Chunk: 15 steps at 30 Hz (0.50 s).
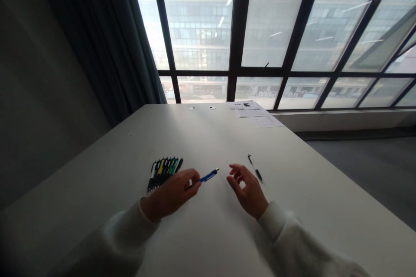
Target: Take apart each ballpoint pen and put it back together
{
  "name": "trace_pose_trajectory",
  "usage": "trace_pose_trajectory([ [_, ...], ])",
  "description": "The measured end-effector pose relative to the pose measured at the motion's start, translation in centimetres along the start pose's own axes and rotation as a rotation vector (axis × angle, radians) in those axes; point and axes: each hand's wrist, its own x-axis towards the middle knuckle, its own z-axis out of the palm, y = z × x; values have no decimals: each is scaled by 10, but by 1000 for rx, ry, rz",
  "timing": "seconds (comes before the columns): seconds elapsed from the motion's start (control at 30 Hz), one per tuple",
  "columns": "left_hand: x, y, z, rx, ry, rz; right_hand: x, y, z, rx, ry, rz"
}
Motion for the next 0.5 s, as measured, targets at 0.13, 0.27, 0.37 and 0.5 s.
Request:
trace_pose_trajectory([
  [0.13, -7, 12, -18, -218, 31, 60, 8, -42, -3, 326, -91, 5],
  [0.27, -12, 14, -38, -341, 121, 83, 17, -66, -22, 425, -104, -32],
  [0.37, -15, 14, -53, -423, 214, 73, 27, -78, -33, 449, -91, -84],
  [0.5, -12, 13, -77, -714, 468, -53, 47, -91, -41, 549, 65, -60],
])
